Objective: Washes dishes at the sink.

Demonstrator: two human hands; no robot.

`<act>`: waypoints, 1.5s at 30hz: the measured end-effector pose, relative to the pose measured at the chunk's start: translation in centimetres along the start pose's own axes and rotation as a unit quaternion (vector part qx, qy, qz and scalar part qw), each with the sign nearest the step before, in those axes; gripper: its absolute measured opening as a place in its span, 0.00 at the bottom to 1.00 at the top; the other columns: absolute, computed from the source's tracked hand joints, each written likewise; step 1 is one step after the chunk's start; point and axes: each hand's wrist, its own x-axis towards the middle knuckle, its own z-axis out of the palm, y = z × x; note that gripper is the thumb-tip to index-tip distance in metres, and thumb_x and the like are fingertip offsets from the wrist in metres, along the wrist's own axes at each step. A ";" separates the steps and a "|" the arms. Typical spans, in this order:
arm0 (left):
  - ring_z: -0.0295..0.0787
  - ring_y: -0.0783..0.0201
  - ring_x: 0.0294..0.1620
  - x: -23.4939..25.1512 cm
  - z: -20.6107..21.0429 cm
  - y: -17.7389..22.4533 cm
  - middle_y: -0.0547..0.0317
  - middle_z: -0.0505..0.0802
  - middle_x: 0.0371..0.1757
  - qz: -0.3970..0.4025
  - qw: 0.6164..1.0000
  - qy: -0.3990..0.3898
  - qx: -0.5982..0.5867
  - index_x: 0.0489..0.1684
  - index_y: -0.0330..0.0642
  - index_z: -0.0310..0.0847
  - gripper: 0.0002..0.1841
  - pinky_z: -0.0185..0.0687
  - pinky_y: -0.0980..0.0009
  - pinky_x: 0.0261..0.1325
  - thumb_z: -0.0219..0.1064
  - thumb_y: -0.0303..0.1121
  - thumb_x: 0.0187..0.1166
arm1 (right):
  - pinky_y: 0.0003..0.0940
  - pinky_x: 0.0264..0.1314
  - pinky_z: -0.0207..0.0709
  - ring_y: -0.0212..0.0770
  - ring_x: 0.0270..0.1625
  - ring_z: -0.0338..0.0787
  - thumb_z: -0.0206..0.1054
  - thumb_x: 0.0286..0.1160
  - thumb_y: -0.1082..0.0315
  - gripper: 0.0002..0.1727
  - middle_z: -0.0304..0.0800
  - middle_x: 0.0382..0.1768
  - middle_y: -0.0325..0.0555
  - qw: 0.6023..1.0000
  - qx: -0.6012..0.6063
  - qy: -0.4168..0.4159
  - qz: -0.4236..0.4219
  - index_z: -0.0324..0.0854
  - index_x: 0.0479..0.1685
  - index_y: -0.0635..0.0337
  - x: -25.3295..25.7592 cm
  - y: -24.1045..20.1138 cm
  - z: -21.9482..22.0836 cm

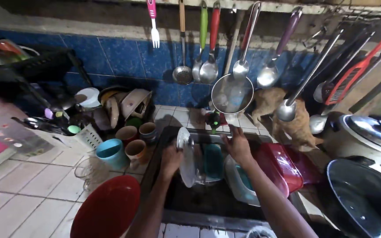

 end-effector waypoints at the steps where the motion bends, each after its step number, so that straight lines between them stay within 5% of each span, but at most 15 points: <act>1: 0.84 0.37 0.69 -0.3 -1.0 1.1 0.31 0.87 0.65 0.013 0.999 0.006 0.040 0.82 0.34 0.70 0.25 0.73 0.41 0.73 0.60 0.30 0.85 | 0.56 0.75 0.75 0.65 0.73 0.82 0.61 0.87 0.49 0.37 0.68 0.81 0.71 1.000 0.011 -0.019 0.022 0.64 0.85 0.69 2.2 -0.7 0.4; 5: 0.81 0.35 0.74 -0.7 -3.2 1.8 0.30 0.85 0.70 0.063 0.991 0.088 0.082 0.83 0.32 0.70 0.24 0.69 0.42 0.78 0.53 0.33 0.91 | 0.57 0.72 0.77 0.66 0.70 0.84 0.61 0.88 0.52 0.37 0.65 0.82 0.70 0.997 -0.001 -0.047 0.069 0.59 0.88 0.67 6.3 -2.6 2.3; 9: 0.80 0.42 0.75 1.1 -1.6 -1.4 0.32 0.86 0.71 0.049 0.983 0.149 -0.096 0.79 0.30 0.73 0.24 0.68 0.46 0.80 0.56 0.37 0.92 | 0.60 0.66 0.81 0.67 0.65 0.87 0.65 0.86 0.58 0.33 0.66 0.82 0.69 0.999 -0.024 -0.013 0.031 0.64 0.85 0.67 6.5 -1.5 3.3; 13: 0.83 0.54 0.65 2.4 3.1 -3.9 0.35 0.86 0.65 -0.055 0.942 0.114 -0.310 0.69 0.24 0.76 0.20 0.76 0.58 0.71 0.57 0.33 0.91 | 0.61 0.69 0.78 0.67 0.67 0.85 0.69 0.81 0.52 0.40 0.70 0.80 0.71 1.000 -0.011 -0.012 -0.012 0.65 0.84 0.71 6.8 -1.1 2.2; 17: 0.84 0.48 0.66 2.9 7.6 -5.5 0.34 0.84 0.69 -0.170 0.911 0.046 -0.374 0.78 0.31 0.71 0.23 0.80 0.51 0.68 0.61 0.36 0.89 | 0.62 0.70 0.77 0.66 0.69 0.84 0.64 0.86 0.57 0.28 0.77 0.73 0.70 0.998 -0.038 -0.036 -0.032 0.74 0.75 0.71 7.6 -1.1 1.3; 21: 0.84 0.48 0.64 2.8 10.1 -6.1 0.33 0.82 0.70 -0.186 0.888 0.030 -0.419 0.80 0.31 0.66 0.26 0.82 0.52 0.66 0.65 0.31 0.86 | 0.61 0.71 0.76 0.66 0.69 0.83 0.64 0.85 0.61 0.26 0.77 0.72 0.69 0.993 -0.080 -0.068 -0.050 0.75 0.73 0.73 8.0 -1.5 0.6; 31: 0.88 0.60 0.48 1.7 11.1 -6.9 0.43 0.88 0.53 -0.195 0.833 -0.040 -0.517 0.69 0.30 0.73 0.17 0.87 0.62 0.51 0.61 0.29 0.87 | 0.61 0.71 0.77 0.65 0.69 0.84 0.64 0.86 0.65 0.24 0.74 0.75 0.68 0.987 -0.085 -0.106 -0.082 0.74 0.74 0.73 8.3 -1.1 -0.2; 39: 0.84 0.50 0.65 0.8 8.4 -6.2 0.36 0.83 0.70 -0.190 0.885 0.033 -0.423 0.80 0.33 0.67 0.24 0.81 0.53 0.67 0.60 0.35 0.89 | 0.57 0.71 0.77 0.61 0.68 0.84 0.64 0.86 0.64 0.27 0.74 0.75 0.69 0.990 0.016 -0.088 -0.109 0.71 0.79 0.71 8.3 0.9 0.2; 42: 0.83 0.48 0.66 0.5 6.7 -6.3 0.33 0.84 0.68 -0.171 0.909 0.076 -0.371 0.77 0.30 0.72 0.23 0.79 0.51 0.69 0.58 0.38 0.91 | 0.39 0.67 0.81 0.46 0.66 0.86 0.60 0.89 0.62 0.28 0.73 0.78 0.60 0.969 0.240 -0.058 -0.023 0.67 0.84 0.64 6.8 4.9 2.6; 45: 0.86 0.53 0.63 0.7 5.9 -7.1 0.35 0.86 0.65 -0.150 0.909 0.081 -0.381 0.74 0.29 0.73 0.22 0.82 0.56 0.67 0.56 0.39 0.92 | 0.44 0.68 0.79 0.48 0.62 0.87 0.57 0.91 0.62 0.24 0.84 0.65 0.65 0.960 0.255 -0.079 0.086 0.72 0.75 0.72 3.8 7.9 6.3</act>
